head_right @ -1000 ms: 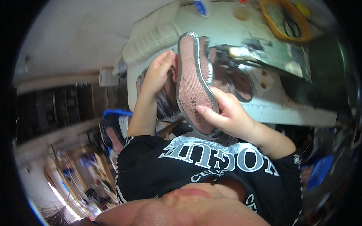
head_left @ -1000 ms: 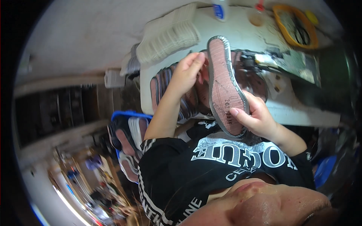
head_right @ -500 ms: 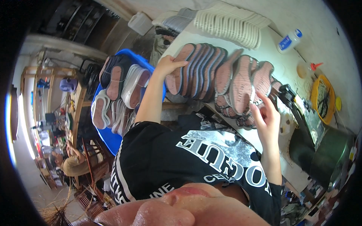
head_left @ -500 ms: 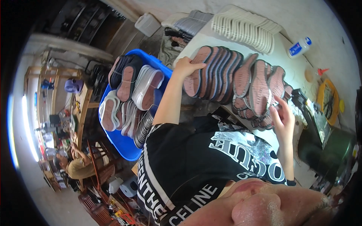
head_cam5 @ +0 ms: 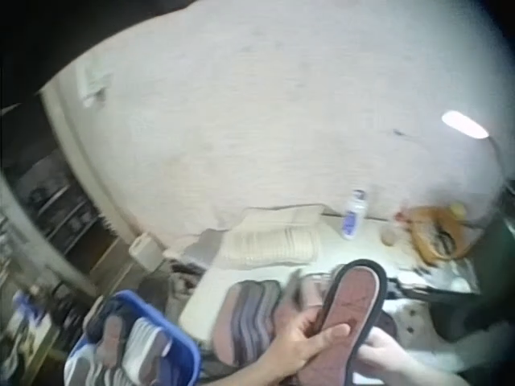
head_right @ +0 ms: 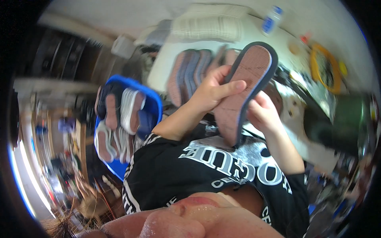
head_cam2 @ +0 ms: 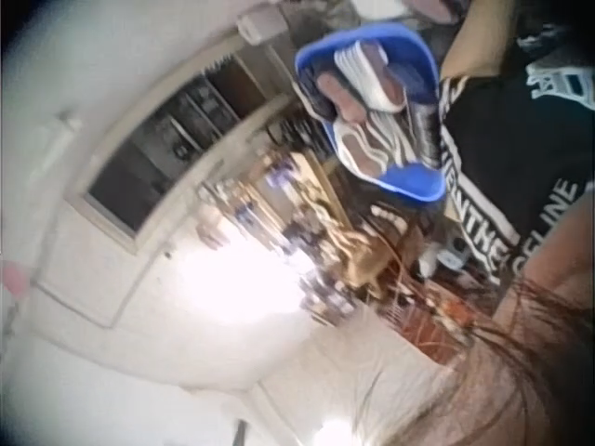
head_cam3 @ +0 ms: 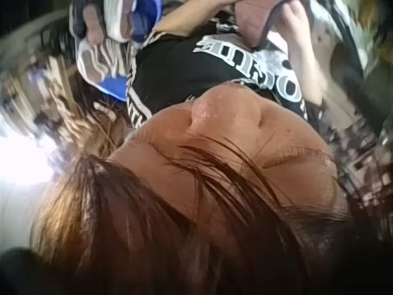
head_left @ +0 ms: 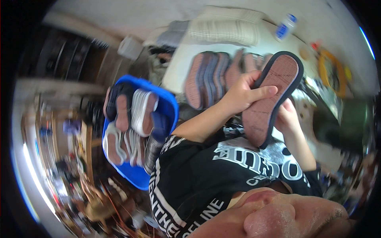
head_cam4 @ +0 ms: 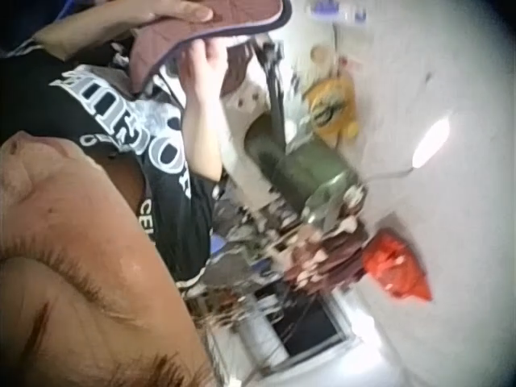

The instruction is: The recorder is inspecting and assembling shoe insoles and soles by hand, ensuring alignment and stacking them in a manufacturing setting.

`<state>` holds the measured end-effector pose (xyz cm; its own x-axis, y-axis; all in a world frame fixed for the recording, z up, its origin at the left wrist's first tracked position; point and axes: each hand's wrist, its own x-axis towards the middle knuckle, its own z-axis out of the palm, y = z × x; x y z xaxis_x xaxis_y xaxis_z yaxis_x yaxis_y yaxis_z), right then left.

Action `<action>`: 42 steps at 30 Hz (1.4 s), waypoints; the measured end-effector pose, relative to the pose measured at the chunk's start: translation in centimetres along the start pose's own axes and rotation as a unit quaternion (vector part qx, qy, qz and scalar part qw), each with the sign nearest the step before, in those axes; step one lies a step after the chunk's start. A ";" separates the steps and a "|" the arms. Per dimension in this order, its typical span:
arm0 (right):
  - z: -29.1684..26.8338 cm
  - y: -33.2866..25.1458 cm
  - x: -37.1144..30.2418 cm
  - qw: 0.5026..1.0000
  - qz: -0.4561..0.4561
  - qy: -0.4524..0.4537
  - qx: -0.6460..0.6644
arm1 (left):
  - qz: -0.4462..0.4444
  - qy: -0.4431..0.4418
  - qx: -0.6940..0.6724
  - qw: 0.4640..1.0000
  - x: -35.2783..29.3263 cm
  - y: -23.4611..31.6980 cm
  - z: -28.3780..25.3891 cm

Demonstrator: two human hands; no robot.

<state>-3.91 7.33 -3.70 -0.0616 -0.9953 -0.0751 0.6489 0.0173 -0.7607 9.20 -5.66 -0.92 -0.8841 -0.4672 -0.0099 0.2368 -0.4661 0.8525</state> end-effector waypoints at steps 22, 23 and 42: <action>-3.2 -3.3 -4.4 0.976 -0.002 0.101 -0.191 | 0.054 0.075 0.149 0.984 9.8 -1.6 4.4; -3.0 -2.9 -4.5 0.982 -0.030 0.131 -0.131 | 0.056 0.073 0.150 0.984 10.8 -2.1 3.9; -2.7 -3.8 -5.3 0.971 -0.006 0.239 0.021 | 0.041 0.071 0.489 0.868 19.3 -5.5 3.3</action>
<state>-8.12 12.79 -2.17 -0.4075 -0.8367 -0.3658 0.6762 -0.0072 -0.7367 -10.50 -9.61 -4.10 -0.8056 -0.5888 0.0662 -0.2208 0.4020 0.8886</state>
